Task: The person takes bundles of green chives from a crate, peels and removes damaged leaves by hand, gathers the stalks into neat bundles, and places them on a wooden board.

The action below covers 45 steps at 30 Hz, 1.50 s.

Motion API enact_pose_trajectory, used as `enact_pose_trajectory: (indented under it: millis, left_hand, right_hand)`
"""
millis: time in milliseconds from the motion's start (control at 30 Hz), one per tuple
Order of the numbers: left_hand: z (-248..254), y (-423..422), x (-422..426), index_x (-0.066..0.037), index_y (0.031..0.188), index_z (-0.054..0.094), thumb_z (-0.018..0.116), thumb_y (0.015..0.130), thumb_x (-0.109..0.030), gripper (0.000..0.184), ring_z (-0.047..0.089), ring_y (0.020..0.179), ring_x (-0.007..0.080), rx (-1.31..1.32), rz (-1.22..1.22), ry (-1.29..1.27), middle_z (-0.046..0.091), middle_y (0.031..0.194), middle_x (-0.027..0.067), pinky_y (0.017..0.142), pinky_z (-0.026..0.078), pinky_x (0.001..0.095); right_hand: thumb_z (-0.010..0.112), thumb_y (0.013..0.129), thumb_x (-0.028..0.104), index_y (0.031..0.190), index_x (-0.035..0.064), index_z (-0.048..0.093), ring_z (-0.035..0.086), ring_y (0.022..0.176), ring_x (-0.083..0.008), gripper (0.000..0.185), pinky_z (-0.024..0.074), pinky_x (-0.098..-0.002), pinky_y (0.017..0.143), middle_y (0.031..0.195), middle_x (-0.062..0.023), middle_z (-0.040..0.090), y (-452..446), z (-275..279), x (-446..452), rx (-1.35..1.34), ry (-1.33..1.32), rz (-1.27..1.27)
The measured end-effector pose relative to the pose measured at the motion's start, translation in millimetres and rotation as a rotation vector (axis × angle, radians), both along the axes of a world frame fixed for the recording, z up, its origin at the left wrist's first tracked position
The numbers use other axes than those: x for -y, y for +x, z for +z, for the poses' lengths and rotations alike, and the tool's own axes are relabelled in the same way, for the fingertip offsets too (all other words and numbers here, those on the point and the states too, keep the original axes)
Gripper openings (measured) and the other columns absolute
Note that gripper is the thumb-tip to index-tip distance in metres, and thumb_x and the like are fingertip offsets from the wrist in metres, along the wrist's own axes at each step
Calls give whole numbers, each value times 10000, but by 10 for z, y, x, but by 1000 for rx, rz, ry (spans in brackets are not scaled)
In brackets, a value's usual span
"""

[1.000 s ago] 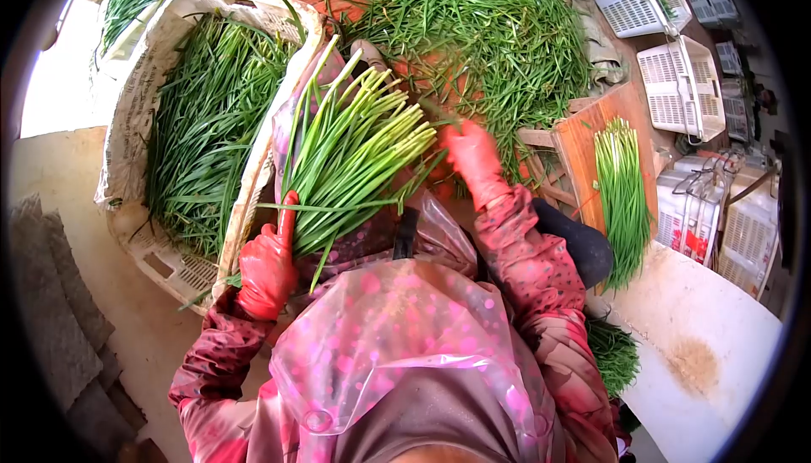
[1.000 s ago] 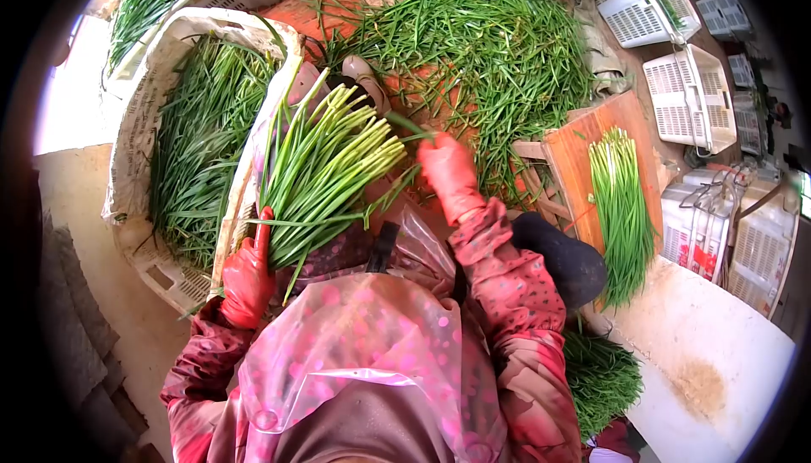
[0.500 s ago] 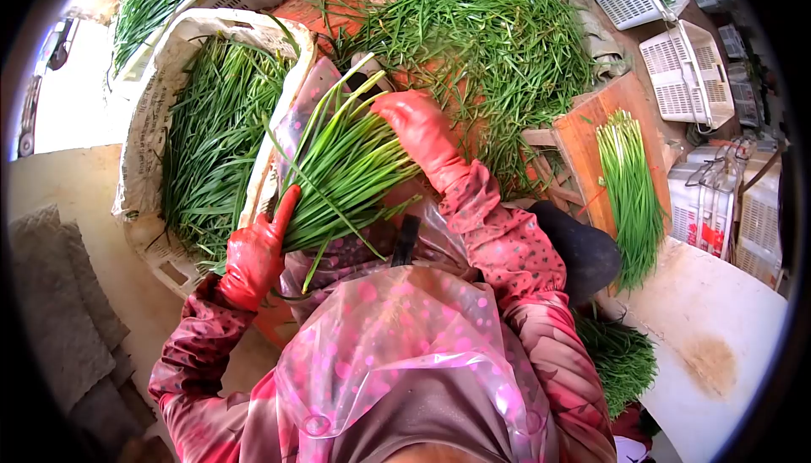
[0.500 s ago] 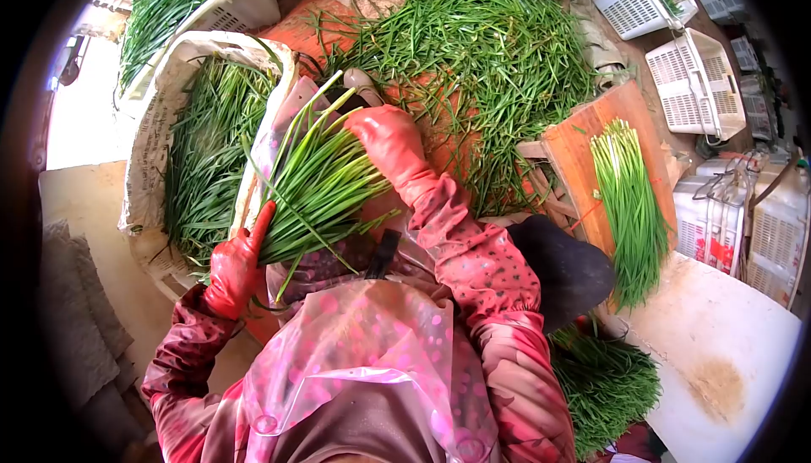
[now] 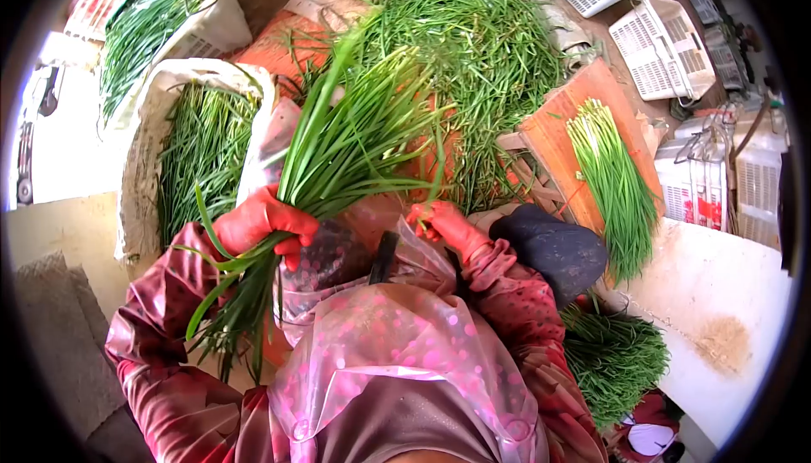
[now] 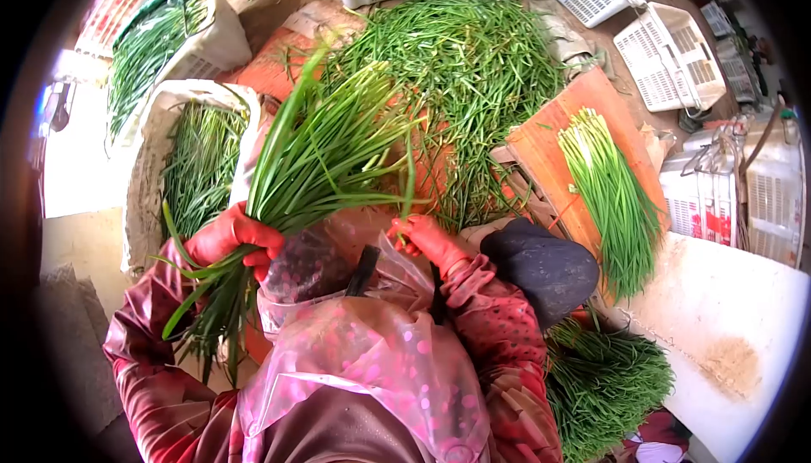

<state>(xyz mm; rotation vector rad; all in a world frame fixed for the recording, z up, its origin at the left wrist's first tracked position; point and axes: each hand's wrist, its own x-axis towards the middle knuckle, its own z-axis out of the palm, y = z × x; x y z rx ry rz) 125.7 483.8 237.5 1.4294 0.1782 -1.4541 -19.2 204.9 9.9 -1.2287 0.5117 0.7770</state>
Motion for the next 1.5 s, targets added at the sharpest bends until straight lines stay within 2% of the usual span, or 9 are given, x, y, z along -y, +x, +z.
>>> enact_pose_trajectory:
  millis: [200,333,433,533,800,1100,1300,1400,1500]
  left_hand:
    - [-382,-505,125,1,960,600,680,767,-38,213,478,455,123,-263,28,-226,552,660,55,473,505,319]
    - [-718,-851,-175,9,1090,613,723,757,-48,355,594,586,152,-332,-19,-259,633,787,89,587,533,307]
    - [-783,-1147,-342,3,1206,575,762,758,-97,495,628,844,176,-158,152,-190,648,1013,96,783,521,313]
    - [-739,-1219,-658,-32,1372,471,769,802,-147,654,512,1202,152,-187,168,-107,566,1303,76,1034,397,322]
    - [-127,-307,-415,40,1445,316,769,726,-529,1023,523,1202,255,858,199,7,520,1340,177,1043,382,374]
    - [-946,-649,446,39,1263,540,780,759,-164,595,577,1106,184,-214,-113,-471,640,1166,80,1001,410,323]
    - [-758,-839,242,22,1243,583,707,821,-66,449,596,1069,155,-106,27,-350,655,1155,65,975,430,293]
    - [-713,-903,164,14,1225,601,711,829,-81,422,602,1034,142,-41,30,-283,668,1121,52,944,440,285]
    - [-695,-1023,146,12,1193,629,702,857,-123,369,584,995,109,-18,7,-236,672,1094,45,886,452,281]
  right_hand:
    - [446,988,452,1135,49,625,583,613,-125,465,477,-240,558,841,-84,675,275,-343,-214,345,-13,53]
    - [337,1004,479,1481,66,274,402,1332,-353,634,280,-503,1145,1491,-209,329,737,-141,-533,115,1468,-383]
    - [370,999,473,1455,39,322,503,1247,-349,631,311,-518,1122,1308,-198,553,881,182,-629,59,1690,-272]
    - [318,1015,477,1444,1,321,609,1084,-314,640,422,-476,1044,1096,-148,660,881,322,-635,100,1548,-306]
    - [351,1004,493,1388,-2,421,667,893,-225,630,528,-434,905,964,-65,675,761,513,-656,88,1250,-412]
    - [477,981,443,1354,17,466,662,975,-226,566,556,-395,851,1167,-128,646,412,515,-212,121,789,-467]
    - [472,986,404,1403,9,416,474,1281,-238,577,374,-392,1075,1396,-129,489,-343,841,232,466,293,-164]
    - [487,940,539,1448,16,340,437,1314,-250,744,354,-393,1092,1436,-128,443,-166,892,111,374,897,-340]
    - [572,912,496,1465,39,308,480,1269,-253,765,409,-382,1046,1427,-139,449,279,927,39,349,711,-179]
